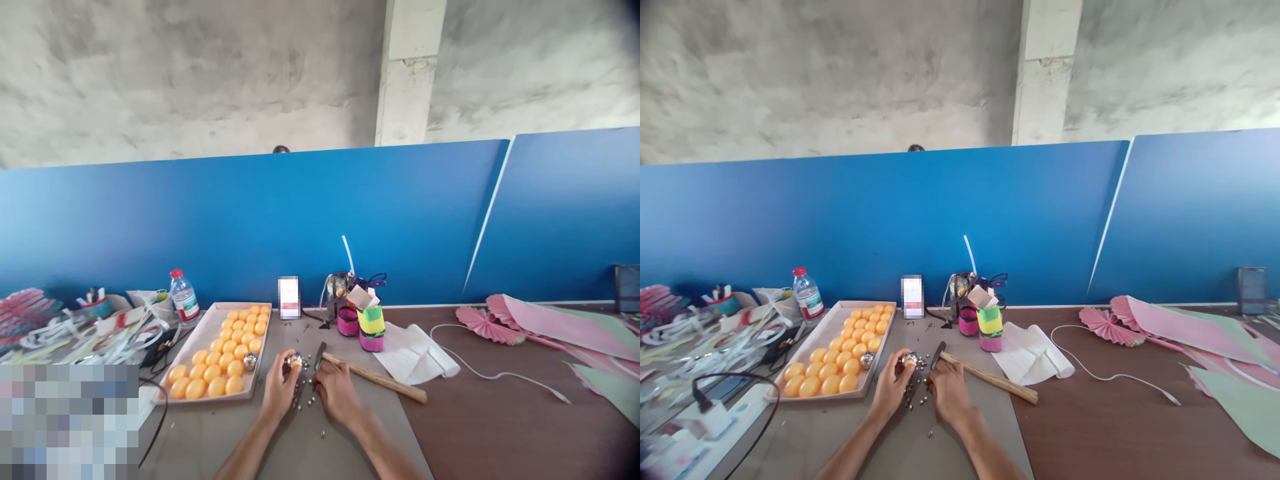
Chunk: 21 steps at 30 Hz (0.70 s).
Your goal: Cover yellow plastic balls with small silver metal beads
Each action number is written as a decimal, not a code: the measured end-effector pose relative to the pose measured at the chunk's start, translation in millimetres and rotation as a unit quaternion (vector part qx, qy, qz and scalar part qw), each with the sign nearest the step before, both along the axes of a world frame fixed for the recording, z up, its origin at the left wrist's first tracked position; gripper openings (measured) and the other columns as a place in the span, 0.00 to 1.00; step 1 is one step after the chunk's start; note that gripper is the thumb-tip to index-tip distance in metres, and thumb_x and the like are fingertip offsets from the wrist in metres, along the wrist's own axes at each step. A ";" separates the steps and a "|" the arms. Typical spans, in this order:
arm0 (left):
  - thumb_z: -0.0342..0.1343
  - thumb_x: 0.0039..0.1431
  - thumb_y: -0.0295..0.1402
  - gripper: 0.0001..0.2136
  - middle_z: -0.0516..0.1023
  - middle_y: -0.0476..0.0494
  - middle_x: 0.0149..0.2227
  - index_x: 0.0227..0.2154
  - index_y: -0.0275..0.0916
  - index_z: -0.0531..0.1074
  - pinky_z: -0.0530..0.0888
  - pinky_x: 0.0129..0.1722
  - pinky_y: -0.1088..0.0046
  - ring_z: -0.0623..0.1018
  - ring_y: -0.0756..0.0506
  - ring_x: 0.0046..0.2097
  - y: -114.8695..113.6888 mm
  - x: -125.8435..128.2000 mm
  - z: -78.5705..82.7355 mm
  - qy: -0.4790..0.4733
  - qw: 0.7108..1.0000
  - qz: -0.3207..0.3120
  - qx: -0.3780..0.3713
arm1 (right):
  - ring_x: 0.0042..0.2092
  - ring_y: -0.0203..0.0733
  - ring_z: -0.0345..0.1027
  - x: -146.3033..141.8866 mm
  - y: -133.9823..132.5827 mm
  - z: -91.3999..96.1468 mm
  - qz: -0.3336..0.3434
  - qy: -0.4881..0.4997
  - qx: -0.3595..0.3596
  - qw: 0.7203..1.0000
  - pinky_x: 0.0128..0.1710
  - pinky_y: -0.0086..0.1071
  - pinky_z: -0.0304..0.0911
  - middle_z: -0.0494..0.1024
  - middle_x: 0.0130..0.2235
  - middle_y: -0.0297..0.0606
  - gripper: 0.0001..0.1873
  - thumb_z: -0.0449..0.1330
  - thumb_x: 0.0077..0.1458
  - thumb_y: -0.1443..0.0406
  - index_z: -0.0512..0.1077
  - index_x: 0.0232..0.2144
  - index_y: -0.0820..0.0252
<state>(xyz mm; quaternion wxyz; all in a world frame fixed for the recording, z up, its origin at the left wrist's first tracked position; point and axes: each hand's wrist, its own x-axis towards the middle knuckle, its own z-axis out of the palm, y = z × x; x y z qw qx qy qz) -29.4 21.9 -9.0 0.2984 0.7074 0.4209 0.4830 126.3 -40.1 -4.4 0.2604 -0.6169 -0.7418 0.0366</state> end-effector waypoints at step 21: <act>0.55 0.48 0.41 0.17 0.75 0.43 0.36 0.39 0.37 0.67 0.72 0.38 0.67 0.76 0.45 0.37 -2.8 14.8 30.1 -0.084 0.996 -0.007 -0.039 | 0.28 0.38 0.64 -0.6 19.4 -6.7 -0.026 0.420 0.050 0.906 0.29 0.29 0.55 0.71 0.24 0.35 0.09 0.49 0.50 0.66 0.68 0.25 0.60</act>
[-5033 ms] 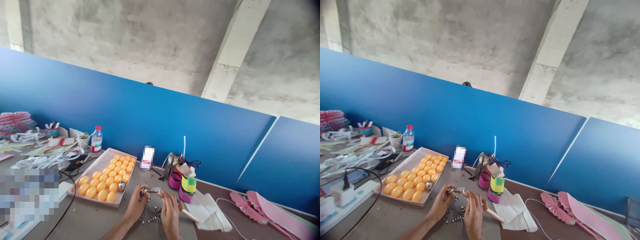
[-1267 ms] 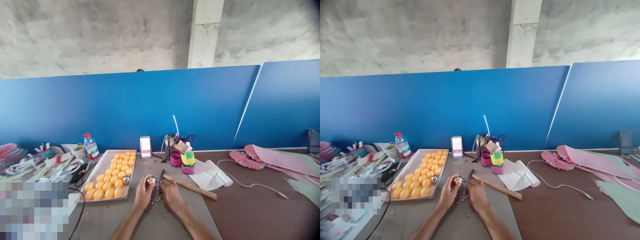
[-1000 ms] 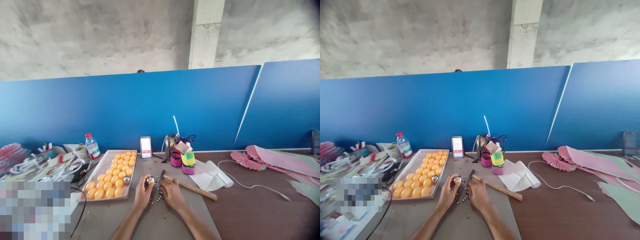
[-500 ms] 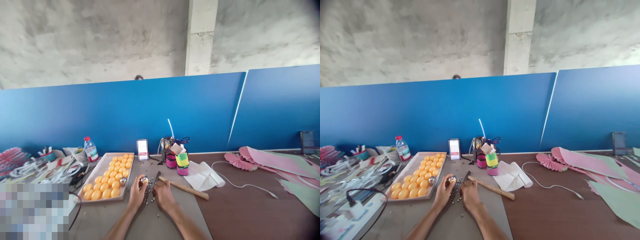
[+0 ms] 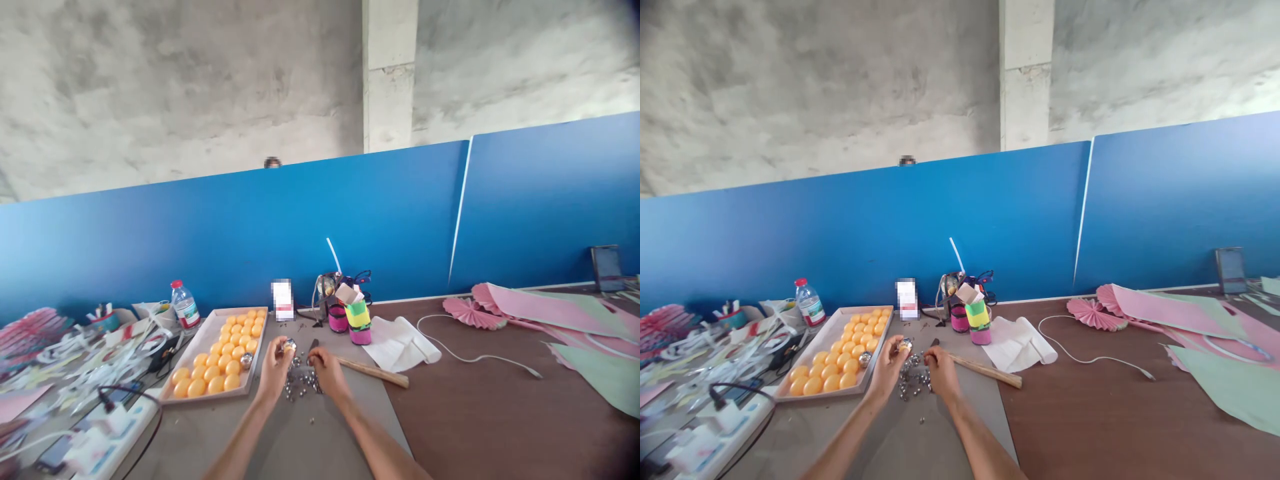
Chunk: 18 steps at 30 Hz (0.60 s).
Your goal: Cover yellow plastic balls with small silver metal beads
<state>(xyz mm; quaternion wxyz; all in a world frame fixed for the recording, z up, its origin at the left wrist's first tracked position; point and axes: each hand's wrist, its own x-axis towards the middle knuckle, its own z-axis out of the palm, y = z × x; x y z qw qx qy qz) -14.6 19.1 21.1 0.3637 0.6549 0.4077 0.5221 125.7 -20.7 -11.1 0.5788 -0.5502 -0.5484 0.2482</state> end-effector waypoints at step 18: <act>0.58 0.47 0.40 0.18 0.74 0.41 0.39 0.40 0.37 0.66 0.71 0.42 0.66 0.75 0.44 0.41 -18.5 9.3 -33.6 -0.082 0.993 -0.045 -0.066 | 0.22 0.30 0.56 -3.7 0.7 1.5 0.144 0.351 -0.031 0.925 0.24 0.26 0.50 0.67 0.20 0.27 0.09 0.62 0.38 0.62 0.68 0.24 0.59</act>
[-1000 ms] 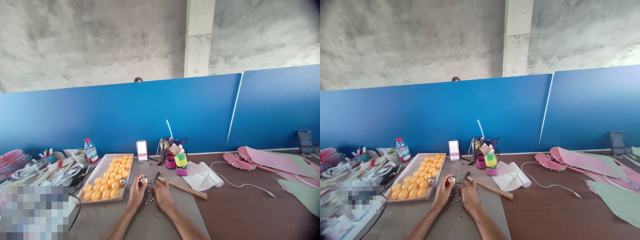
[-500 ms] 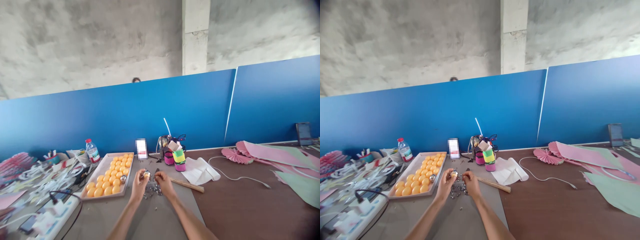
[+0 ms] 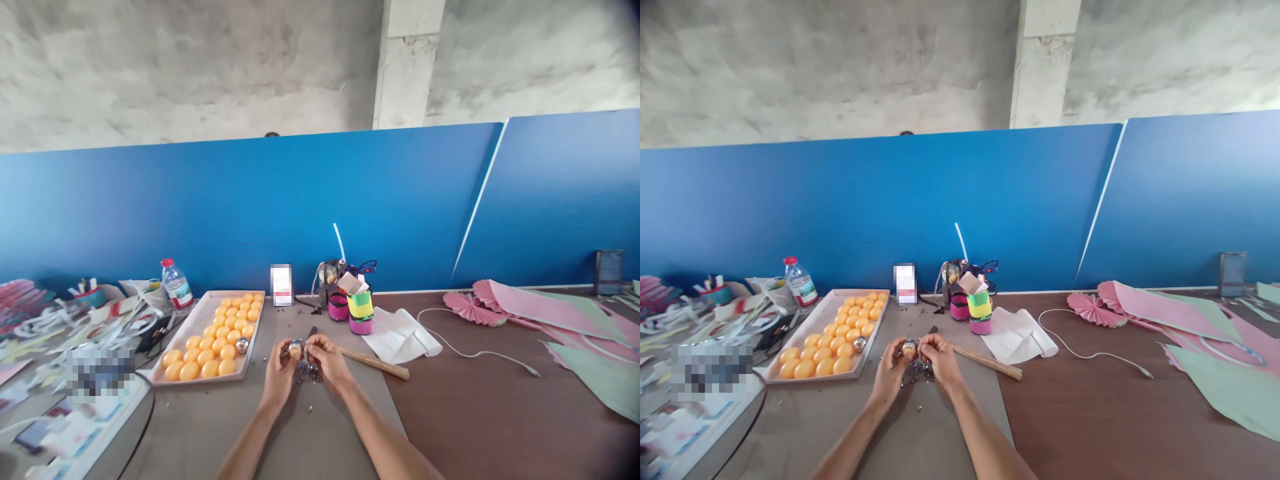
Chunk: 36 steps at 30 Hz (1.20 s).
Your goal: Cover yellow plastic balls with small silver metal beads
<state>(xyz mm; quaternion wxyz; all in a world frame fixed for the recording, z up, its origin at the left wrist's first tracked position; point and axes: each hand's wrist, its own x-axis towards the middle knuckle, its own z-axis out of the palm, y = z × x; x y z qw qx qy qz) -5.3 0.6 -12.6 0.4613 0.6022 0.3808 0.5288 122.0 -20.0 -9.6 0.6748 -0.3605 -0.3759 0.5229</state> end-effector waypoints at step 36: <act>0.55 0.50 0.38 0.16 0.76 0.41 0.40 0.41 0.38 0.68 0.71 0.42 0.67 0.76 0.44 0.40 -12.8 -5.7 7.7 0.077 0.996 0.015 0.035 | 0.23 0.33 0.55 -4.2 -5.6 -10.3 0.031 -0.070 -0.047 0.996 0.25 0.27 0.51 0.64 0.21 0.28 0.11 0.61 0.40 0.58 0.65 0.23 0.58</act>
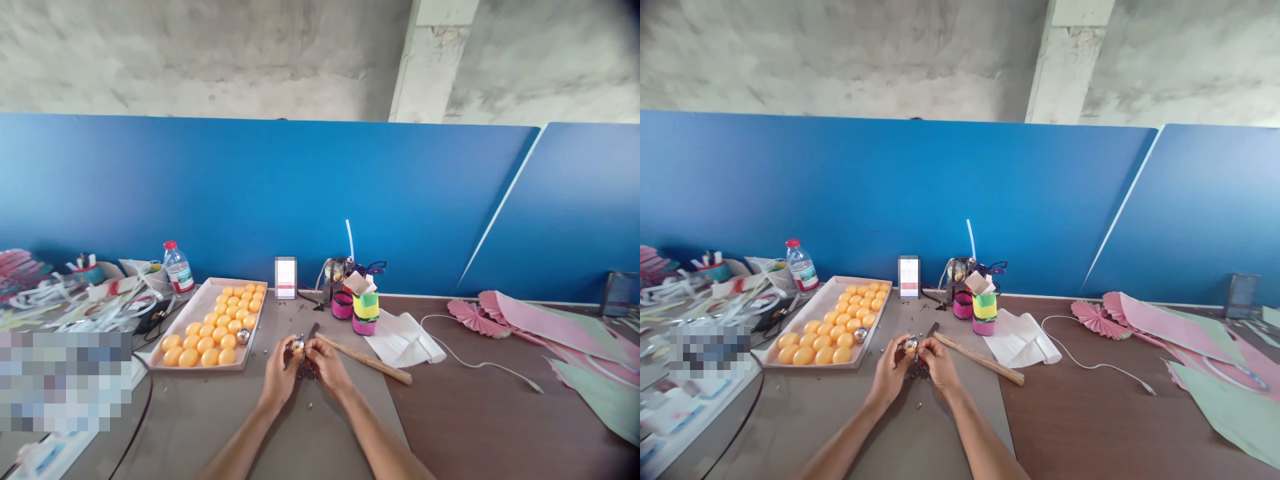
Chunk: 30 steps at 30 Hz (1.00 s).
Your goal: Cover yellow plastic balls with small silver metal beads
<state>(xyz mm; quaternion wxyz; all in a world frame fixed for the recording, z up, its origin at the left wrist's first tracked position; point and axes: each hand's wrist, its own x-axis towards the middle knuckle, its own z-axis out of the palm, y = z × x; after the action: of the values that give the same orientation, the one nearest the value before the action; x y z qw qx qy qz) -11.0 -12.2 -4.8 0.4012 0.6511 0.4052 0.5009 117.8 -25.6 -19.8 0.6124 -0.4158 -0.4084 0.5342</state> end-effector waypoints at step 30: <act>0.54 0.51 0.41 0.18 0.76 0.41 0.39 0.42 0.38 0.67 0.73 0.40 0.67 0.76 0.44 0.39 -3.4 6.2 -4.8 -0.038 0.999 -0.024 -0.027 | 0.23 0.33 0.57 2.2 -4.1 13.3 -0.054 -0.042 0.015 0.998 0.25 0.28 0.54 0.64 0.20 0.28 0.13 0.61 0.40 0.57 0.62 0.22 0.57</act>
<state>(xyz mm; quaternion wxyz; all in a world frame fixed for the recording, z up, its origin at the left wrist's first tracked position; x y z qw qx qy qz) -4.8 -15.6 -9.6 0.4458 0.6298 0.3877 0.5043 120.0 -29.7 -6.5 0.6286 -0.4501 -0.4186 0.4765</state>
